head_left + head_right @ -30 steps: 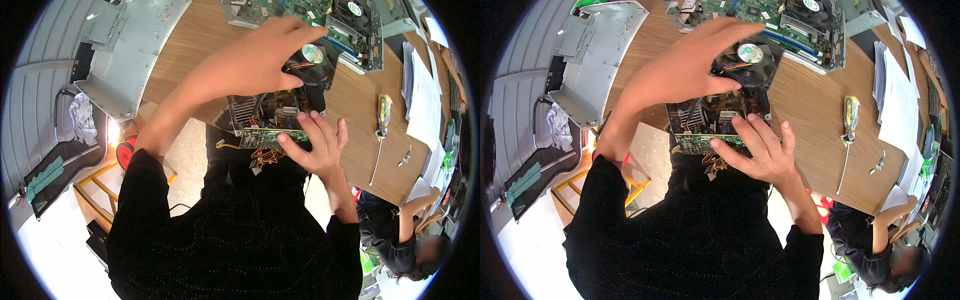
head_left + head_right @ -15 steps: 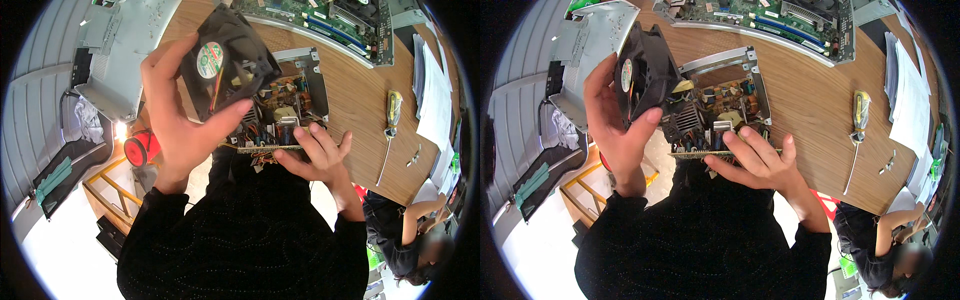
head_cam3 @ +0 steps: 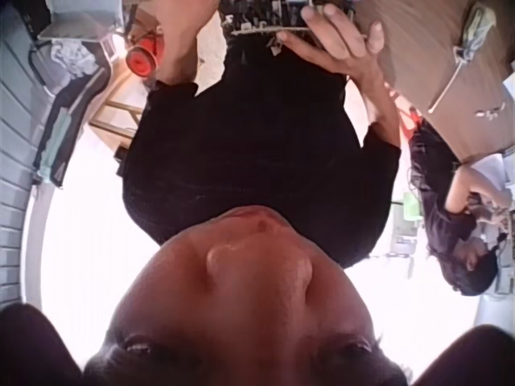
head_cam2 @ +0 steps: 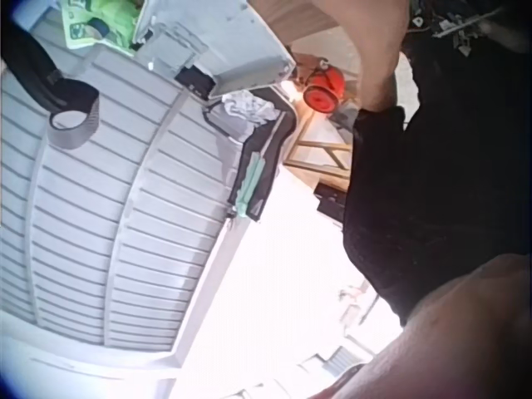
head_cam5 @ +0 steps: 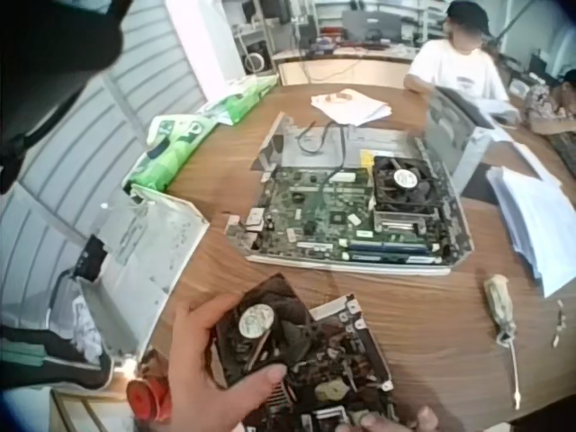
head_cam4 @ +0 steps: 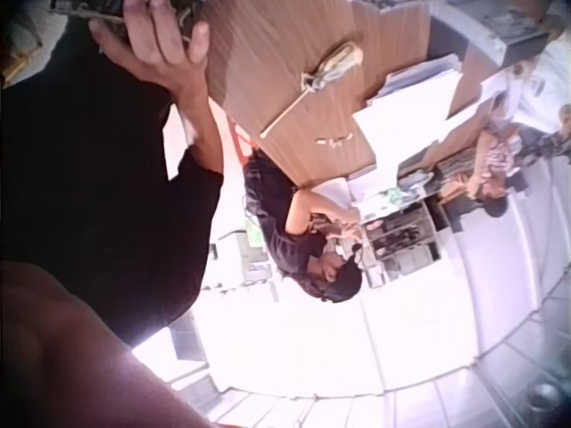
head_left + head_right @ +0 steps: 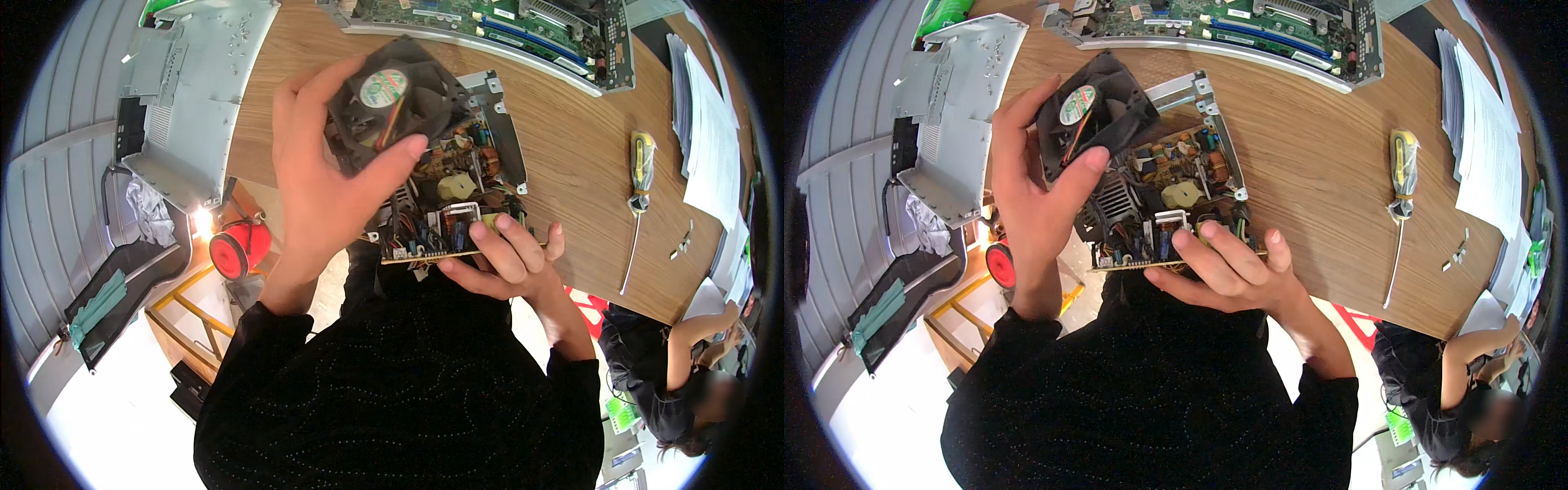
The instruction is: The person unscrews and removes a heatsink and fan from a motherboard using a screwdriver, then removes a power supply unit from a computer chassis and handles its internal components.
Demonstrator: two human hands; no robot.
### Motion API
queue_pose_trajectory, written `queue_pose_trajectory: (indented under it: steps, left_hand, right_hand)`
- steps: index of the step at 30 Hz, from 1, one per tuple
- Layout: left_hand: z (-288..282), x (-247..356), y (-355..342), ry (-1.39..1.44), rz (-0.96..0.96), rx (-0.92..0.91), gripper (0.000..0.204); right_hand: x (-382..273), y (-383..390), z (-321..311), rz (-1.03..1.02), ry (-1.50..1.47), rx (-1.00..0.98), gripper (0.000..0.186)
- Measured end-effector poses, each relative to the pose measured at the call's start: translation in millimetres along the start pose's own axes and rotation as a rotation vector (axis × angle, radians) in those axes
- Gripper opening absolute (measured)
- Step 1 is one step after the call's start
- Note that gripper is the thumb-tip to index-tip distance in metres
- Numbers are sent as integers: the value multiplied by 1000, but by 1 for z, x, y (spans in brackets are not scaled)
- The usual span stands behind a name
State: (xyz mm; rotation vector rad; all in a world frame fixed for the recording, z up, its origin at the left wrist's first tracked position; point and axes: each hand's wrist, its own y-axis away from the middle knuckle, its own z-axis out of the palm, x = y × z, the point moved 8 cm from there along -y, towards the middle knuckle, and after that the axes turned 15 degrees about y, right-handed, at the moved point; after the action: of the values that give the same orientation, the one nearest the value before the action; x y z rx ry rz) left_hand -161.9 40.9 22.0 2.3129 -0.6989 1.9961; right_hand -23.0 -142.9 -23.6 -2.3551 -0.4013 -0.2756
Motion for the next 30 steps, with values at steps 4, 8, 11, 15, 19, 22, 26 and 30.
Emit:
queue_pose_trajectory:
  steps: [4,8,11,15,19,22,26,30]
  left_hand:
    - [0,-2,3,-94,82,-34,70]
    - [-7,-10,8,142,18,22,71]
    - [-11,-2,8,222,108,33,72]
    - [-4,27,0,3,343,-181,74]
    - [17,39,-6,-76,284,-494,65]
    - [44,32,-4,-164,137,-705,58]
    - [55,37,-7,-250,207,-736,57]
    - [52,37,-7,-328,250,-725,58]
  right_hand:
    - [0,-3,0,0,-3,15,52]
    - [0,-4,1,15,-18,10,50]
    - [0,-5,1,25,-21,9,49]
    - [-2,-5,0,30,-41,-14,49]
    - [-2,-5,-1,11,-26,-2,47]
    - [0,-5,-1,-1,-14,27,45]
    - [0,-5,0,15,-13,33,44]
    - [-2,-7,-1,73,-6,63,47]
